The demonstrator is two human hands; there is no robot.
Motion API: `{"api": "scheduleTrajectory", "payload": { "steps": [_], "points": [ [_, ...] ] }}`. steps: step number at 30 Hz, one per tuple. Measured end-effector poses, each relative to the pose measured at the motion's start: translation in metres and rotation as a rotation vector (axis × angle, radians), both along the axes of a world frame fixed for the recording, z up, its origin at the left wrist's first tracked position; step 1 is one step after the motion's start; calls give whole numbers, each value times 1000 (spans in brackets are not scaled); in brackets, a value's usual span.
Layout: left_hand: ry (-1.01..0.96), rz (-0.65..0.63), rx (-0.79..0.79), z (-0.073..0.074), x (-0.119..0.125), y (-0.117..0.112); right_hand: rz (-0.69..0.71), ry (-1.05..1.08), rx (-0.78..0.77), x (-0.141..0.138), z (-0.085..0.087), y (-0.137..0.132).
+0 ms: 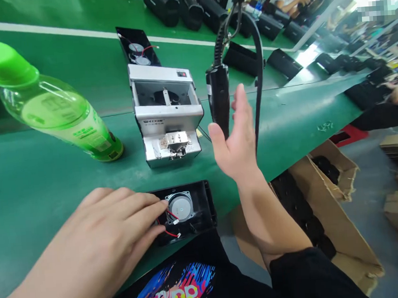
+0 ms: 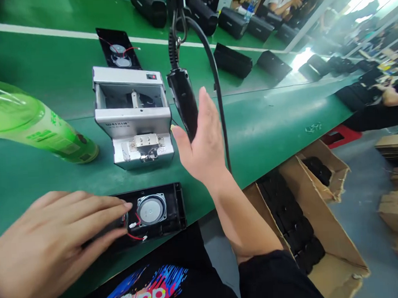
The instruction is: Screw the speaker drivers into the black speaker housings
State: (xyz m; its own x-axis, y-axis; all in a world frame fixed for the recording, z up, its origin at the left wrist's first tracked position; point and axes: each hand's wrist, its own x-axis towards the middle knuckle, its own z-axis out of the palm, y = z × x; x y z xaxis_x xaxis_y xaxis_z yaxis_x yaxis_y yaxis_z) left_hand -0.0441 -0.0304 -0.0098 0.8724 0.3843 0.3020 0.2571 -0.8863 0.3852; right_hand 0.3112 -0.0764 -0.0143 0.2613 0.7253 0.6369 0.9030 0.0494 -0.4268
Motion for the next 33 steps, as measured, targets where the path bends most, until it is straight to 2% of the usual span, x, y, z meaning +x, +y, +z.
{"api": "scheduleTrajectory", "payload": {
  "steps": [3,6,9,14,16,20,23,26,28,31,33],
  "points": [
    [-36,-112,103,-2,28,-4,115,319,-200,19,-7,21],
    [42,-139,118,-5,41,-5,213,528,-300,33,0,19],
    [131,-140,119,-7,43,-7,221,595,-285,37,13,4],
    [114,-111,157,-10,42,-13,186,711,-167,27,43,-13],
    [118,-109,170,-11,42,-14,177,720,-144,18,57,-15],
    [159,-114,157,-10,47,-13,280,734,-52,-3,79,-20],
    [182,-99,134,-9,52,-12,226,713,36,-23,95,-20],
    [192,-85,105,-8,56,-13,164,736,2,-44,114,-14],
    [211,-82,74,-7,58,-15,187,758,-41,-55,126,-7],
    [258,-80,29,-6,61,-17,249,694,12,-68,134,4],
    [295,-84,15,-5,63,-18,258,560,47,-74,130,10]
  ]
}}
